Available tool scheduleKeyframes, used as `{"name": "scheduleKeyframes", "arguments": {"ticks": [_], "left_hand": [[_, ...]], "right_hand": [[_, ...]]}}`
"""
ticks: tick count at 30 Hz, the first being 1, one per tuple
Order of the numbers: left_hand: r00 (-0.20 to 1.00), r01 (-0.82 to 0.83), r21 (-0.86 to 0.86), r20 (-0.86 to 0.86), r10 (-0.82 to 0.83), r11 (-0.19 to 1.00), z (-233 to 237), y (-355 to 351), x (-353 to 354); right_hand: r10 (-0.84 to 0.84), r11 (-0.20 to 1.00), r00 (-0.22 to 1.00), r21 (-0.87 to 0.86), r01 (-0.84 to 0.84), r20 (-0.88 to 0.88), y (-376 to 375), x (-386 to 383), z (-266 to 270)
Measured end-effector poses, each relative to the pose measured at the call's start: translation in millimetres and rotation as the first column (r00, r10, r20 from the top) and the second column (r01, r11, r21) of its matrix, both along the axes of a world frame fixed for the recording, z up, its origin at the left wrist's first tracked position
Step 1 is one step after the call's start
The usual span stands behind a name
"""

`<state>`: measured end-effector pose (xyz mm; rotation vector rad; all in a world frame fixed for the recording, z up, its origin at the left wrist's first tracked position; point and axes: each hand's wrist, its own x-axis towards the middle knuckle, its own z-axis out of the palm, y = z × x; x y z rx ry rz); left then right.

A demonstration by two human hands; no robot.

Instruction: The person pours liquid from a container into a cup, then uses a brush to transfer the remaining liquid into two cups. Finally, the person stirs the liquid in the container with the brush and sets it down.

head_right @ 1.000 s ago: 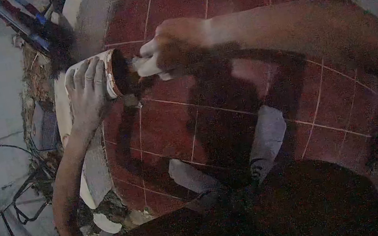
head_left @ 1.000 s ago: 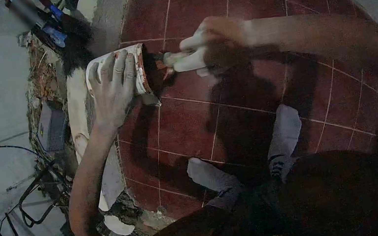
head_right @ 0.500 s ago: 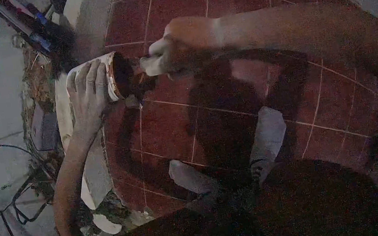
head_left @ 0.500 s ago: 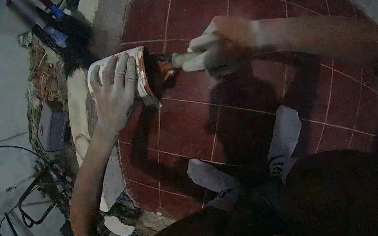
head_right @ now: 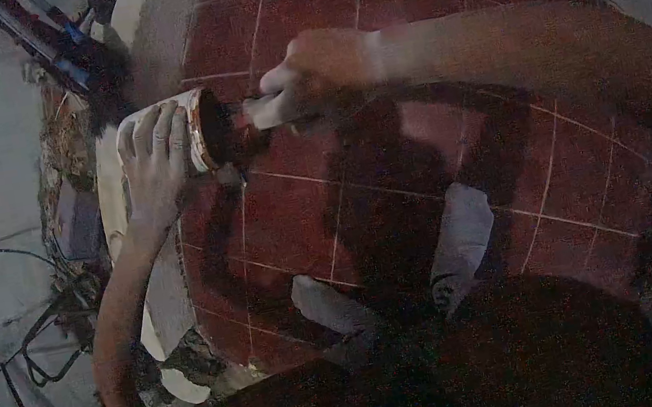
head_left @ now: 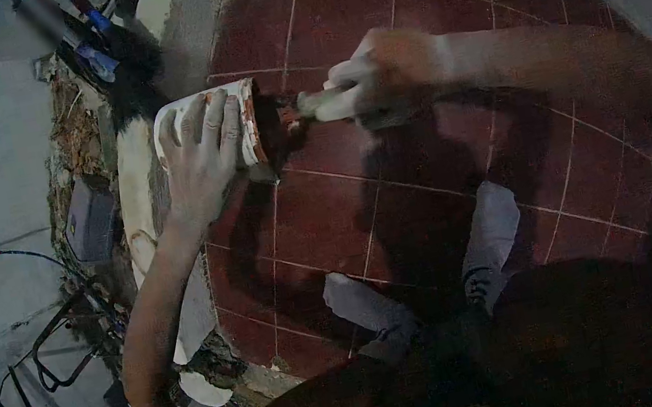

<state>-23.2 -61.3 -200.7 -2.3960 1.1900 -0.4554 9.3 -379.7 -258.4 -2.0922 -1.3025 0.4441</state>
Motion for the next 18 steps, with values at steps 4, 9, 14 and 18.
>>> {"name": "scheduleKeyframes", "arguments": {"ticks": [4,9,14,18], "left_hand": [[0.999,-0.019,-0.075,-0.045,0.016,0.997,-3,-2,-1],[1.0,-0.018,-0.026,-0.007,0.018,0.999,0,-4,0],[1.0,-0.015,0.018,0.025,0.014,1.0,2,-2,1],[1.0,-0.026,-0.018,0.012,0.026,1.0,-3,-2,0]], "right_hand": [[-0.004,0.995,0.851,0.088,-0.049,0.526,-10,-6,13],[-0.081,0.965,0.852,0.256,-0.064,0.517,19,-11,20],[0.013,0.985,0.834,0.139,-0.107,0.552,13,-6,21],[0.013,0.983,0.856,0.15,-0.106,0.517,-7,-3,16]]}}
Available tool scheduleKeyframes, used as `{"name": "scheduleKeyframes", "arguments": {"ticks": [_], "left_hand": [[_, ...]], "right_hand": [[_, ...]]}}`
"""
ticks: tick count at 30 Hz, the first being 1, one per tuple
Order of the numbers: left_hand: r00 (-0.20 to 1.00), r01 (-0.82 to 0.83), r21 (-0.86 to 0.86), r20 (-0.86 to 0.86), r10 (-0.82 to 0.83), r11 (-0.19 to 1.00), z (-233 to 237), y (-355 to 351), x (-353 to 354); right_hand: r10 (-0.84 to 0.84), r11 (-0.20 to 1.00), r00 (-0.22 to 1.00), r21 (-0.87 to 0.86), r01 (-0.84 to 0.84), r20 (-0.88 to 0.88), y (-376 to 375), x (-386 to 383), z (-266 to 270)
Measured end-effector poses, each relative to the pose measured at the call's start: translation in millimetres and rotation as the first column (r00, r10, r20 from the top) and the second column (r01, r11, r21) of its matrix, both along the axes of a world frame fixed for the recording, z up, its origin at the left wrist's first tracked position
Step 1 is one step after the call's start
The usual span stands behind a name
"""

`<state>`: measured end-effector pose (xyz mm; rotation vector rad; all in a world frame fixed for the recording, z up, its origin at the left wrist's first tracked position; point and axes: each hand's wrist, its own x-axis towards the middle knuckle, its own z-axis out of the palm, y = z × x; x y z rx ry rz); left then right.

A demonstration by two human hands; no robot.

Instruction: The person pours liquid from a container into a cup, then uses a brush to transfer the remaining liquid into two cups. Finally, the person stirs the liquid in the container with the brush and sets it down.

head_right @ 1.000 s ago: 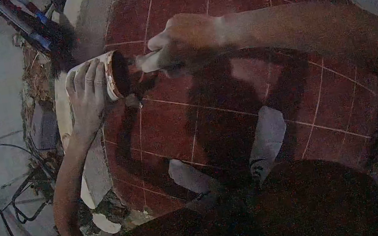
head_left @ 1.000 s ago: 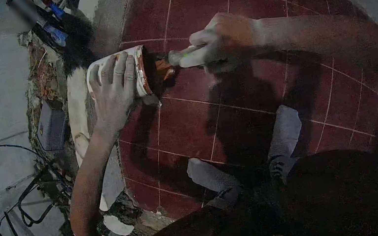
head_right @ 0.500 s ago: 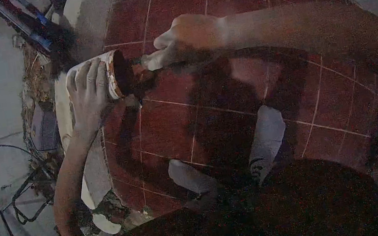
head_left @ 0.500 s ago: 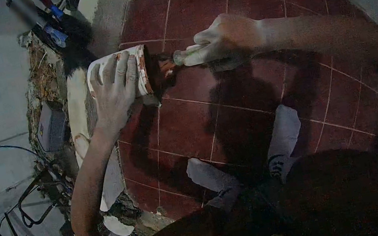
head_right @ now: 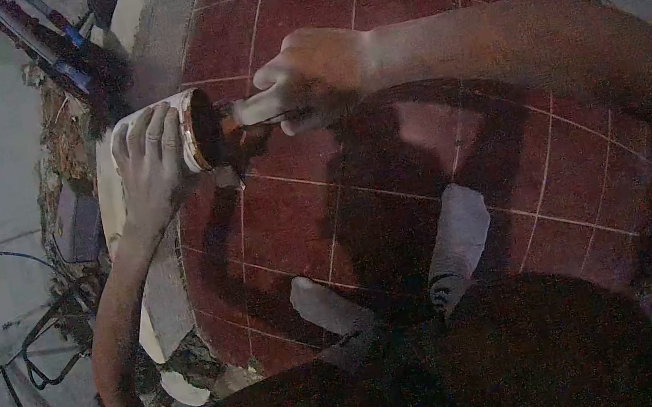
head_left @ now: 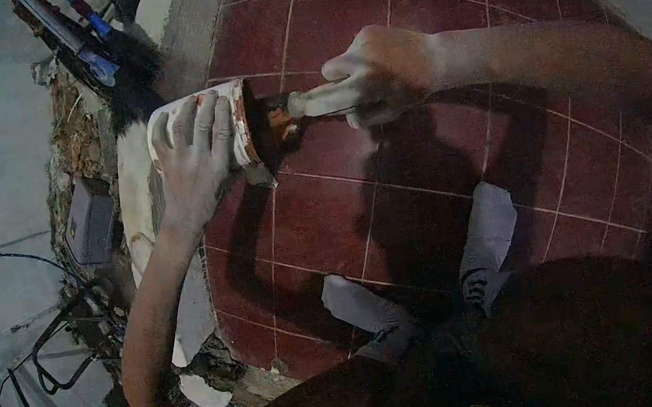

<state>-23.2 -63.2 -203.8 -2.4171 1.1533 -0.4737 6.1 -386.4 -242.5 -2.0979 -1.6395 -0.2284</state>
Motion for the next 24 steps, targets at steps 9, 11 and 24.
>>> {"name": "scheduleKeyframes", "arguments": {"ticks": [9,11,24], "left_hand": [[0.999,0.023,-0.024,-0.031,-0.024,0.999,11,-5,-4],[0.998,-0.007,-0.033,-0.066,0.005,0.999,11,-5,-4],[0.998,0.059,-0.066,0.009,-0.058,0.996,3,0,1]], "right_hand": [[-0.037,0.99,0.999,0.136,0.034,0.024,47,2,-1],[-0.031,0.999,0.999,0.008,0.031,0.018,33,4,5],[-0.113,0.994,0.994,0.0,0.113,0.005,34,-1,1]]}}
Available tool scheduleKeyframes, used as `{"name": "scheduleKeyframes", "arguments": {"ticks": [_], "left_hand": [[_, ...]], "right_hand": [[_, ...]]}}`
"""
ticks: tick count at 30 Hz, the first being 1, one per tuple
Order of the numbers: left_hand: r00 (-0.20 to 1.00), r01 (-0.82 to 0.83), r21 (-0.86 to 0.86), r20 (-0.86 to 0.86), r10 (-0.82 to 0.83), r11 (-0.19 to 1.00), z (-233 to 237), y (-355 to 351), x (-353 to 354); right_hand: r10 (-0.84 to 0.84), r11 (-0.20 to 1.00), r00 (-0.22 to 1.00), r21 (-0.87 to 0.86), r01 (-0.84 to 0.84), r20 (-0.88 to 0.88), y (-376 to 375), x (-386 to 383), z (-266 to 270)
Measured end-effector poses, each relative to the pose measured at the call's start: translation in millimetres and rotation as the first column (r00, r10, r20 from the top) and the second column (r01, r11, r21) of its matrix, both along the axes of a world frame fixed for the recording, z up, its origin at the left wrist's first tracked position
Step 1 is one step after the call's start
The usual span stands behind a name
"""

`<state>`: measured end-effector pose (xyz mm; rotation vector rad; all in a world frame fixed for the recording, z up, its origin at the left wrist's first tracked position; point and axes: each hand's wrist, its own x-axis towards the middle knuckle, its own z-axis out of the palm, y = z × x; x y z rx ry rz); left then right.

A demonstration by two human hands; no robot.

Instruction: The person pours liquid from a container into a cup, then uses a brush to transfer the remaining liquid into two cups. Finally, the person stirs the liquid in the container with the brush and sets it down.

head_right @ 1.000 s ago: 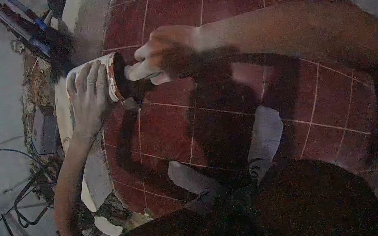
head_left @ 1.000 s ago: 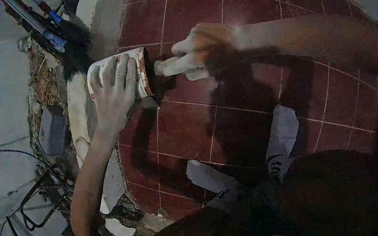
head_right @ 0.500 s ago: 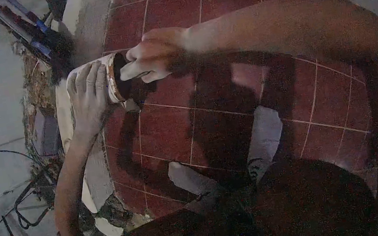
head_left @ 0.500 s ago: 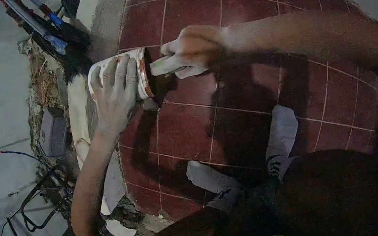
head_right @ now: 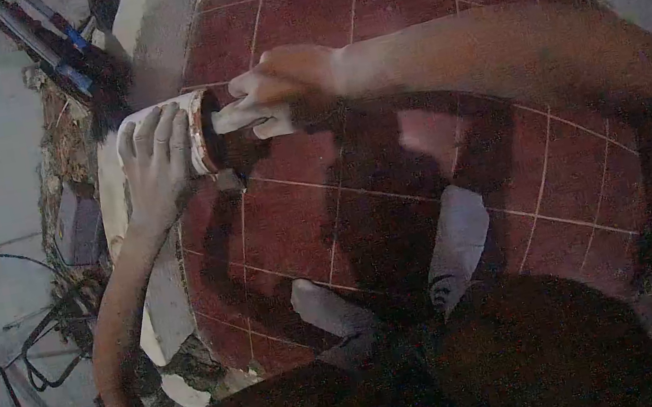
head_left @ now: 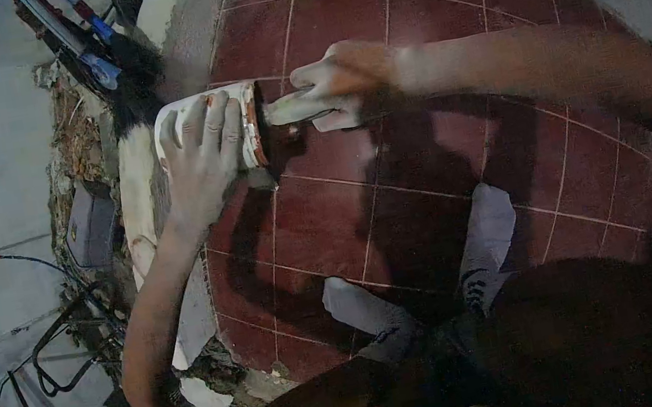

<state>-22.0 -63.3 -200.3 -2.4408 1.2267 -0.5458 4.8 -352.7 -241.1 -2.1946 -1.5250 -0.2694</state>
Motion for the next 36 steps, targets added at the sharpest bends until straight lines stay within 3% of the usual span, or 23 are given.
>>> {"name": "scheduleKeyframes", "arguments": {"ticks": [2,5,9,11,15,24,27,29,33,35,36], "left_hand": [[1.0,-0.017,0.012,-0.005,0.018,1.0,1,2,0],[0.999,-0.048,0.058,0.0,0.048,0.997,-1,5,0],[0.998,-0.064,0.088,0.024,0.062,0.994,-7,7,1],[0.999,-0.05,0.083,0.011,0.049,0.995,-6,3,-1],[0.999,-0.023,0.122,0.025,0.02,0.992,2,-4,-2],[0.997,-0.073,0.113,-0.028,0.077,0.991,-1,0,-5],[0.999,-0.025,0.062,-0.025,0.027,0.998,1,-2,-4],[1.0,0.0,0.056,0.014,-0.001,0.998,3,-4,-2],[0.994,0.012,0.05,0.107,-0.017,0.999,-3,11,3],[0.998,-0.026,0.034,0.063,0.023,0.999,1,21,2],[0.997,-0.034,0.075,0.066,0.029,0.997,1,27,2]], "right_hand": [[-0.025,0.994,0.994,-0.111,0.013,-0.111,3,1,1],[-0.003,0.99,1.0,-0.139,-0.001,-0.029,-14,2,-2],[0.046,0.989,0.995,-0.136,-0.059,-0.094,-31,7,-1],[0.052,0.997,0.998,0.05,-0.05,-0.037,-24,3,-1],[-0.002,0.998,0.998,0.058,0.006,-0.06,5,2,-3],[0.106,0.994,0.992,0.016,-0.106,-0.063,-25,1,-3],[0.069,0.995,0.997,0.074,-0.066,-0.039,-9,-2,-2],[-0.001,0.968,1.0,0.25,-0.003,0.019,9,-1,-5],[0.03,0.983,0.997,0.181,-0.017,-0.071,6,-5,-9],[0.006,0.999,0.979,-0.047,-0.016,-0.204,-9,-11,-8],[0.014,0.999,0.979,-0.045,-0.023,-0.202,-15,-12,-4]]}}
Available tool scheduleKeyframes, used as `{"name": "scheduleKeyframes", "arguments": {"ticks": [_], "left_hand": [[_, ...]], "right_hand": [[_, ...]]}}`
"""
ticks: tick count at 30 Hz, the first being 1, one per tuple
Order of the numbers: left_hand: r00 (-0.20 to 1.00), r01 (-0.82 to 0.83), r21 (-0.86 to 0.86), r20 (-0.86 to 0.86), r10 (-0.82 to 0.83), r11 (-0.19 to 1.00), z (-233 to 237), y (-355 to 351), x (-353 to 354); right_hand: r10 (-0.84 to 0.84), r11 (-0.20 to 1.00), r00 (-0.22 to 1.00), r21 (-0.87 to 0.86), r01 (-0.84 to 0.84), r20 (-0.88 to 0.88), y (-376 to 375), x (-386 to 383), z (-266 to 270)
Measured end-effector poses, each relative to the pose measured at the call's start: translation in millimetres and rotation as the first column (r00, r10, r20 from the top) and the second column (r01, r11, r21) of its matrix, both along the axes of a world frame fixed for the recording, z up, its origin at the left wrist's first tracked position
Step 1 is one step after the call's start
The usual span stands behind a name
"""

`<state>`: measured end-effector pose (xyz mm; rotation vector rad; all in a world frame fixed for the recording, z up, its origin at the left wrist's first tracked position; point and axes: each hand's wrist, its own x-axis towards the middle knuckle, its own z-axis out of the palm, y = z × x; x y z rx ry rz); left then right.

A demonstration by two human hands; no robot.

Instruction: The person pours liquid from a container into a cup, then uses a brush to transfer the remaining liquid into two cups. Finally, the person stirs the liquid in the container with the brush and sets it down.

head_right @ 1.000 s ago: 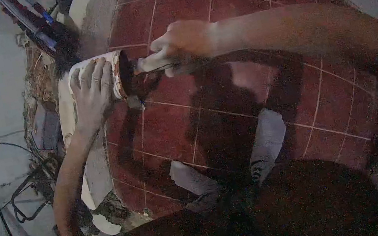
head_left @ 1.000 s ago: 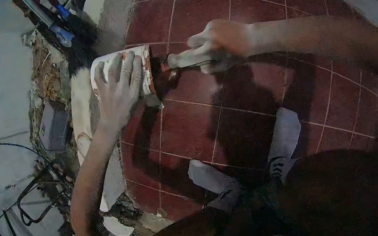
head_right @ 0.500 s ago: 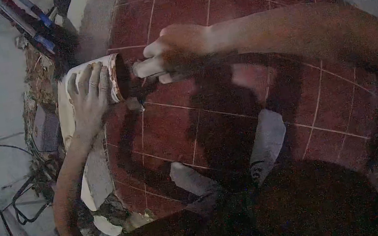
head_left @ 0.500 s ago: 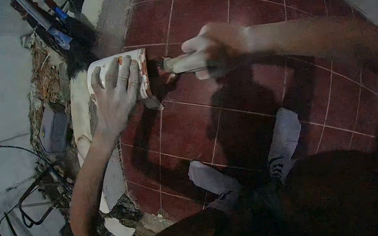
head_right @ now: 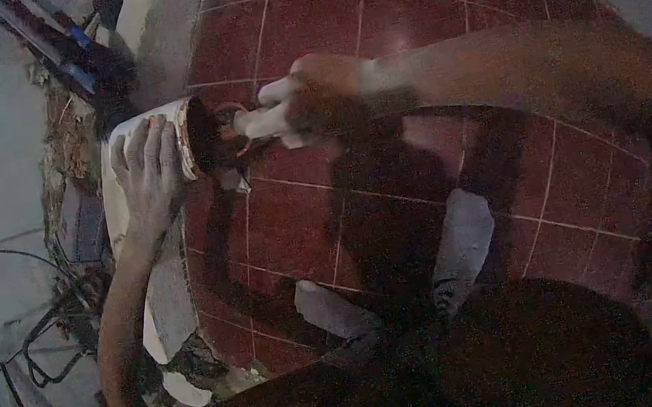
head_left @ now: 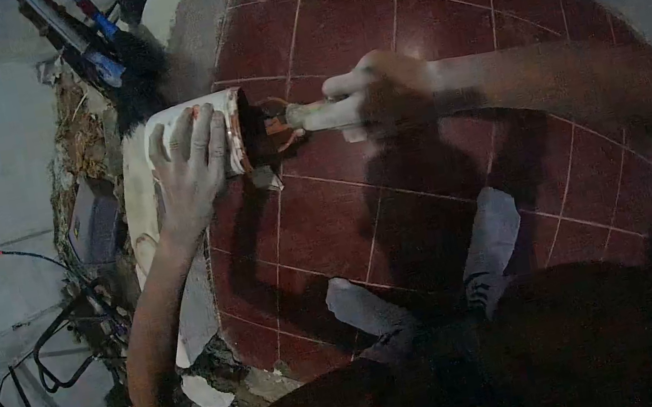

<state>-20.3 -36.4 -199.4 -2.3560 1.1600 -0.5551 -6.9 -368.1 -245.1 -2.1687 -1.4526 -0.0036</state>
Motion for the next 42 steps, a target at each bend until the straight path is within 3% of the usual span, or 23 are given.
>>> {"name": "scheduleKeyframes", "arguments": {"ticks": [2,4,5,7,9,11,12,13,16,17,19,20,23,27,29,32,36,38,42], "left_hand": [[1.0,-0.016,0.039,0.001,0.016,0.999,-2,8,-3],[0.995,-0.06,-0.134,-0.093,0.048,0.989,-2,13,-4],[0.995,-0.061,-0.131,-0.089,0.049,0.99,-3,16,-5],[0.985,-0.066,-0.406,-0.171,-0.005,0.911,-2,22,-6],[0.986,-0.052,-0.437,-0.166,-0.024,0.898,3,23,-8],[0.949,-0.256,-0.486,-0.291,0.122,0.836,10,22,-21],[0.913,-0.292,-0.54,-0.403,0.063,0.789,-11,42,-18],[0.916,-0.299,-0.539,-0.395,0.077,0.787,-18,47,-21],[0.869,-0.349,-0.748,-0.484,-0.105,0.564,-31,50,-32],[0.874,-0.349,-0.748,-0.477,-0.092,0.564,-44,54,-34],[0.859,-0.35,-0.858,-0.454,-0.237,0.375,-70,64,-36],[0.913,-0.301,-0.747,-0.405,-0.046,0.593,-43,57,-38],[0.916,-0.214,-0.772,-0.371,-0.151,0.598,-24,40,-29],[0.923,-0.223,-0.688,-0.377,-0.078,0.691,-22,41,-32],[0.944,-0.258,-0.794,-0.328,-0.031,0.551,-36,43,-39],[0.939,-0.297,-0.847,-0.344,-0.028,0.441,-54,46,-33],[0.908,-0.383,-0.833,-0.419,-0.002,0.4,-59,49,-42],[0.867,-0.455,-0.857,-0.488,-0.098,0.242,-55,41,-44],[0.89,-0.369,-0.886,-0.423,-0.167,0.28,-62,42,-39]], "right_hand": [[-0.072,0.997,0.997,-0.036,0.073,0.016,-13,-2,7],[-0.088,0.996,0.996,-0.016,0.087,-0.008,-17,-2,3],[-0.106,0.994,0.994,0.002,0.106,-0.035,-18,-1,1],[-0.118,0.993,0.992,0.017,0.119,-0.036,-18,0,-2],[-0.127,0.991,0.991,0.029,0.128,-0.033,-19,2,-1],[-0.128,0.979,0.992,0.162,0.122,0.023,-18,3,1],[-0.116,0.98,0.993,0.167,0.109,0.032,-20,5,-5],[-0.106,0.984,0.99,0.151,0.09,0.098,-22,5,-6],[-0.081,0.987,0.985,0.147,0.059,0.15,-25,5,-7],[-0.081,0.986,0.989,0.152,0.061,0.127,-26,5,-6],[-0.07,0.986,0.992,0.158,0.053,0.109,-30,6,-7],[-0.033,0.988,0.997,0.152,0.022,0.068,-33,7,-7],[0.005,0.992,0.998,0.128,-0.012,0.056,-36,3,-6],[0.026,0.99,0.998,0.139,-0.034,0.059,-38,8,-5],[0.001,0.992,0.998,0.125,-0.009,0.063,-36,7,7],[-0.048,0.992,0.996,0.122,0.039,0.077,-33,8,9],[-0.077,0.992,0.993,0.111,0.067,0.089,-39,9,8],[-0.077,0.988,0.992,0.14,0.062,0.101,-38,10,5],[-0.063,0.991,0.994,0.123,0.052,0.086,-41,9,9]]}}
